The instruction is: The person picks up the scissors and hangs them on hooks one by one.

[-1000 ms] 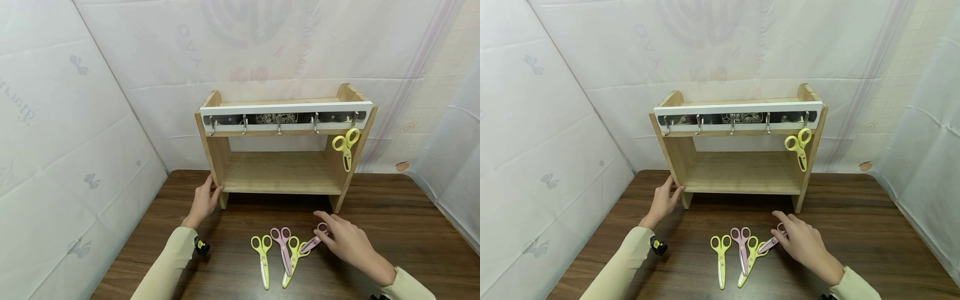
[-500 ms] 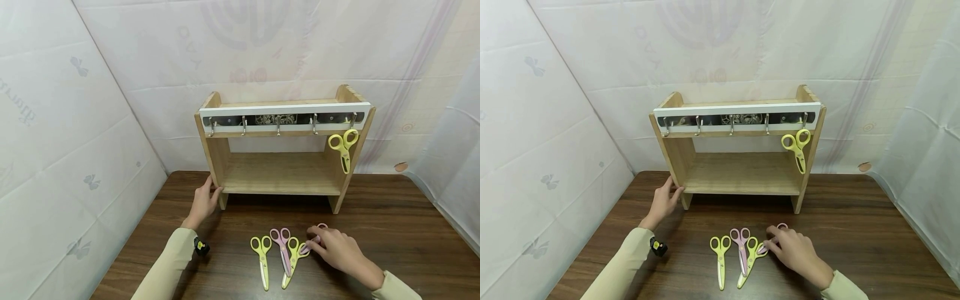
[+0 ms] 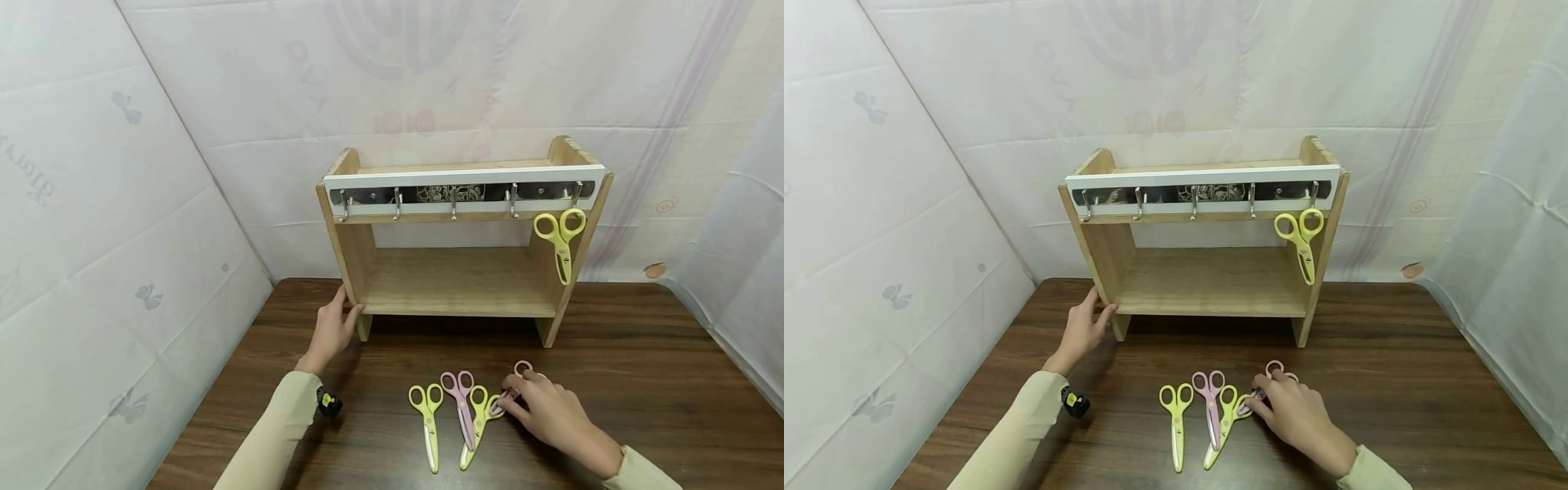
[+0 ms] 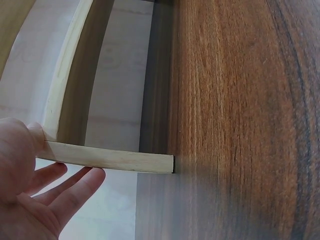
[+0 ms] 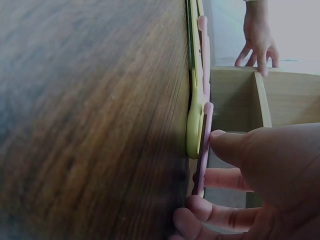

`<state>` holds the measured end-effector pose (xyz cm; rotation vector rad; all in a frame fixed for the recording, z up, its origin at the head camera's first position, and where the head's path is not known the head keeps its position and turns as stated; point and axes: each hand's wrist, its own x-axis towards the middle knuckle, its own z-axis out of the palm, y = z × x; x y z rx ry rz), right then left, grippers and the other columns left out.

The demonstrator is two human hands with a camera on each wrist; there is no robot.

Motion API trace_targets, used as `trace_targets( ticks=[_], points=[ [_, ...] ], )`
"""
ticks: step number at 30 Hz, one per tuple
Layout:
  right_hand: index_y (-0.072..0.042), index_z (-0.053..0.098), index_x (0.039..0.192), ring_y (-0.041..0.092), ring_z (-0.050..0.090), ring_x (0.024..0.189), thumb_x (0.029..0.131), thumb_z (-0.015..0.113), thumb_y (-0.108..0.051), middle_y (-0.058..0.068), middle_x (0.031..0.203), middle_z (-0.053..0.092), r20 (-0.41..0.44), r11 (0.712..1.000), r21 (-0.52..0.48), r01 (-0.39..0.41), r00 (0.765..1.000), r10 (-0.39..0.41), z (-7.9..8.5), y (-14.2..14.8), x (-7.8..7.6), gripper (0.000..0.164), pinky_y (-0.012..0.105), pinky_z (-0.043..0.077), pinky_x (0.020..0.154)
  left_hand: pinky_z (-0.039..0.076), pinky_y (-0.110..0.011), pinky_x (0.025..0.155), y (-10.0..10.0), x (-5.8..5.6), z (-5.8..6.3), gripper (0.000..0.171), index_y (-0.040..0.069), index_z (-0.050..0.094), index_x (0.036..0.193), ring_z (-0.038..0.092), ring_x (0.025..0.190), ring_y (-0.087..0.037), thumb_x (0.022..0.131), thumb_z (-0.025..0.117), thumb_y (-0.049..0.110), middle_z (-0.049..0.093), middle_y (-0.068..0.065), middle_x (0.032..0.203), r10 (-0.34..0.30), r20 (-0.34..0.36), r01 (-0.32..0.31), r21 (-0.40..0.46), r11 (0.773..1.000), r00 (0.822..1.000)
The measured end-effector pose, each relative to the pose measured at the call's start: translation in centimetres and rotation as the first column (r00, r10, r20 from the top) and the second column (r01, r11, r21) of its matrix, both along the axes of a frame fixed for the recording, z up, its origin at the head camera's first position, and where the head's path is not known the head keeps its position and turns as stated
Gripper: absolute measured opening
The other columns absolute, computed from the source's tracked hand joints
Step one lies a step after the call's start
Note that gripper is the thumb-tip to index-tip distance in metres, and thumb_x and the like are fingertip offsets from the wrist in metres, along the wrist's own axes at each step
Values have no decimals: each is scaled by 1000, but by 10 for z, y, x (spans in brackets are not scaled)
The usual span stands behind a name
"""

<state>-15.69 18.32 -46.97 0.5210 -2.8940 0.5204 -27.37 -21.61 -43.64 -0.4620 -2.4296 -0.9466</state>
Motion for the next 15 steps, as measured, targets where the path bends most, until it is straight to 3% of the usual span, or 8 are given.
trace_targets(
  ticks=[8,15],
  points=[
    [-30,71,99,17,58,62,92,74,-51,-1,98,64,51,1000,4,-20,999,20,1,2,0,22,37,42,44,62,-51,79,1,1,-1,47,1,49,145,72,102,-36,102,66,12,72,-23,113,0,-1,0,1,1000,1000],
    [-27,72,103,12,56,64,84,86,-28,-7,97,59,-25,996,19,-92,995,93,0,13,2,23,32,42,45,61,-54,80,2,3,2,49,0,48,146,71,103,-39,103,65,12,71,-24,114,-6,6,6,2,1000,1000]
  ],
)
